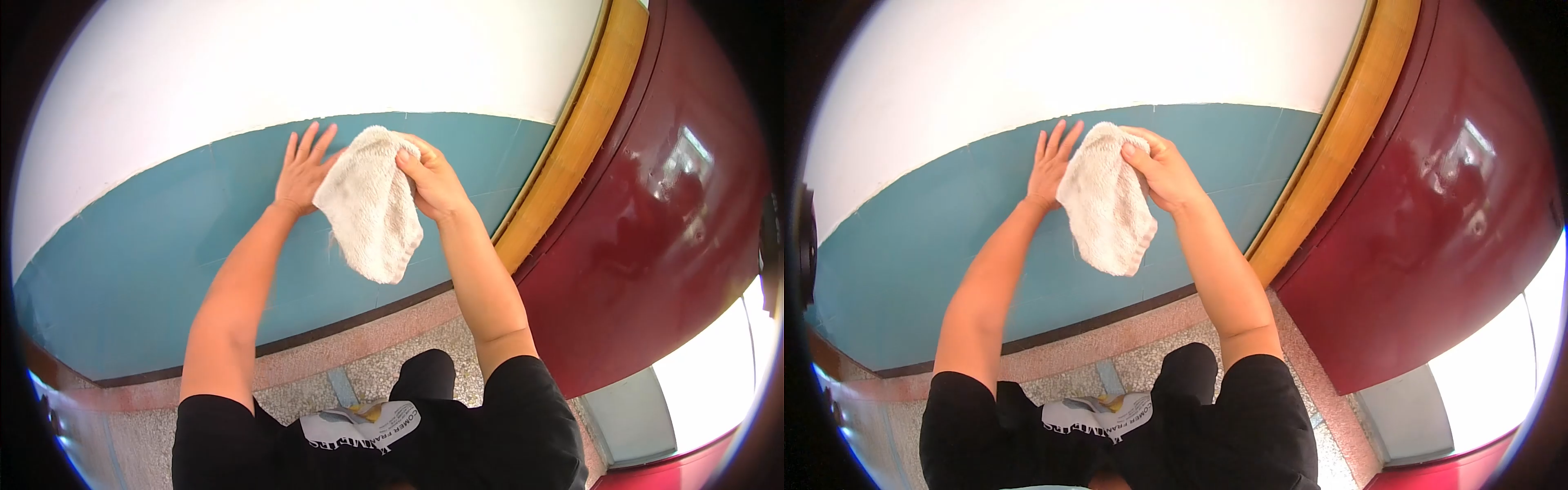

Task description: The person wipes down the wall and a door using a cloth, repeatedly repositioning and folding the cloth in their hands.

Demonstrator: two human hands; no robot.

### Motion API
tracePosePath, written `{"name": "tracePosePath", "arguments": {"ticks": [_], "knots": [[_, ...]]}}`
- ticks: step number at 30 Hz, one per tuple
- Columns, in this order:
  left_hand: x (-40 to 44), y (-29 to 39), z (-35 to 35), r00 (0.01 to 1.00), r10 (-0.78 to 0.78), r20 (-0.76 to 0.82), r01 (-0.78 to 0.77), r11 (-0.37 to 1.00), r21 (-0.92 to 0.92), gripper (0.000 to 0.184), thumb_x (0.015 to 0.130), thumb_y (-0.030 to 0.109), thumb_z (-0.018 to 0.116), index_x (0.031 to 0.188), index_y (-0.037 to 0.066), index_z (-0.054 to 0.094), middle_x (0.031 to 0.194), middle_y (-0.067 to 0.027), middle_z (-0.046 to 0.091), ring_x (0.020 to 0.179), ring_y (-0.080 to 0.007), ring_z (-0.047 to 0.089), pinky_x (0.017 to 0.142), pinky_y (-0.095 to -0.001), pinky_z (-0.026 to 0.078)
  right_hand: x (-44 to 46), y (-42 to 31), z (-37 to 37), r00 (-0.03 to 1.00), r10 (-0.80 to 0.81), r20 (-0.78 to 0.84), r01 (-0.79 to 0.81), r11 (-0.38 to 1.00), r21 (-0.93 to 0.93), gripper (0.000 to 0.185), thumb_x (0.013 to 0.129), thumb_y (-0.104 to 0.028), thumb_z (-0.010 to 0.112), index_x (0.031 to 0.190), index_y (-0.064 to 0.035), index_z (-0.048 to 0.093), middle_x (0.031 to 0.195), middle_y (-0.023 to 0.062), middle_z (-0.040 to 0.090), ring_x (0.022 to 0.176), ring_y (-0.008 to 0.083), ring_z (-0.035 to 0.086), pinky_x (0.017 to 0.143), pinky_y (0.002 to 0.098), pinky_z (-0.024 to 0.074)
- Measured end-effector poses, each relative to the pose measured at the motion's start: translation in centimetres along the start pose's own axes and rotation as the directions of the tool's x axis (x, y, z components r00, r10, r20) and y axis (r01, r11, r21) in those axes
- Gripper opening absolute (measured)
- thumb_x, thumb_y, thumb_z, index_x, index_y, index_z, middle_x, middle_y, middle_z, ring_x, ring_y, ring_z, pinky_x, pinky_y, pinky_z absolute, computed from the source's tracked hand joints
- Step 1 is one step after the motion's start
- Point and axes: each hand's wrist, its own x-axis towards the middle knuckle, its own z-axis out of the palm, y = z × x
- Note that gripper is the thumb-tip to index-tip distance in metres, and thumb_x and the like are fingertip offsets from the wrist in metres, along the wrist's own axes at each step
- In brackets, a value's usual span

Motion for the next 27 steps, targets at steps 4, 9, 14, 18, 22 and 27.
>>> {"name": "tracePosePath", "arguments": {"ticks": [4,9,14,18,22,27], "knots": [[-4.9,3.6,2.2,0.865,-0.183,0.468,0.406,-0.293,-0.865,0.047,0.087,0.037,0.042,0.125,0.01,0.038,0.127,-0.0086,0.04,0.118,-0.0224,0.037,0.098,-0.0372,0.03,-2.2,0.0,0.6,1.0,0.013,-0.017,-0.015,0.997,-0.081,0.031,0.081,-0.016,0.058,0.109,-0.0019,0.054,0.096,0.0057,0.059,0.086,0.0129,0.055,0.074,0.0258,0.0462],[-12.2,6.9,-1.8,0.852,-0.023,0.523,0.244,-0.866,-0.436,0.048,0.089,0.039,0.037,0.126,0.008,0.035,0.122,-0.0069,0.045,0.107,-0.0191,0.048,0.087,-0.0355,0.042,-3.5,2.0,1.1,0.994,0.109,-0.023,-0.111,0.977,-0.18,0.03,0.082,-0.015,0.058,0.108,-0.0014,0.054,0.096,0.0052,0.059,0.084,0.0108,0.055,0.074,0.0252,0.0459],[-15.3,5.9,-2.3,0.697,-0.377,0.61,0.256,-0.664,-0.703,0.033,0.088,0.025,0.047,0.115,0.007,0.046,0.102,-0.0034,0.057,0.09,-0.0138,0.055,0.073,-0.0304,0.047,-4.8,7.3,0.9,0.987,0.133,-0.084,-0.134,0.991,0.0,0.03,0.08,-0.018,0.06,0.105,-0.002,0.056,0.094,0.0073,0.061,0.087,0.015,0.057,0.076,0.027,0.0459],[-14.7,3.8,-4.5,0.693,-0.485,0.534,0.176,-0.604,-0.777,0.016,0.088,0.017,0.048,0.098,0.006,0.054,0.089,-0.0022,0.059,0.078,-0.0093,0.056,0.068,-0.026,0.046,-7.0,12.2,1.2,0.997,0.018,-0.069,-0.069,0.481,-0.874,0.037,0.076,-0.021,0.062,0.109,-0.0066,0.055,0.104,0.014,0.058,0.097,0.0276,0.055,0.085,0.0326,0.0429],[-14.6,4.9,-5.0,0.664,-0.486,0.568,0.24,-0.581,-0.778,0.013,0.087,0.017,0.05,0.091,0.005,0.054,0.084,-0.0016,0.058,0.073,-0.0071,0.054,0.063,-0.0223,0.045,-9.4,11.9,5.9,0.993,-0.07,0.098,0.119,0.678,-0.725,0.052,0.073,-0.015,0.064,0.12,-0.0056,0.042,0.117,0.013,0.047,0.111,0.0248,0.045,0.092,0.0351,0.0375],[-13.8,5.9,-5.6,0.716,-0.337,0.612,0.398,-0.523,-0.754,0.019,0.089,0.022,0.047,0.09,0.004,0.053,0.079,0.0006,0.054,0.068,-0.0052,0.049,0.06,-0.021,0.041,-10.5,13.9,9.7,0.989,-0.129,-0.074,0.07,0.842,-0.534,0.071,0.071,-0.014,0.064,0.129,-0.004,0.025,0.121,0.0181,0.037,0.111,0.0299,0.041,0.089,0.0362,0.0384]]}}
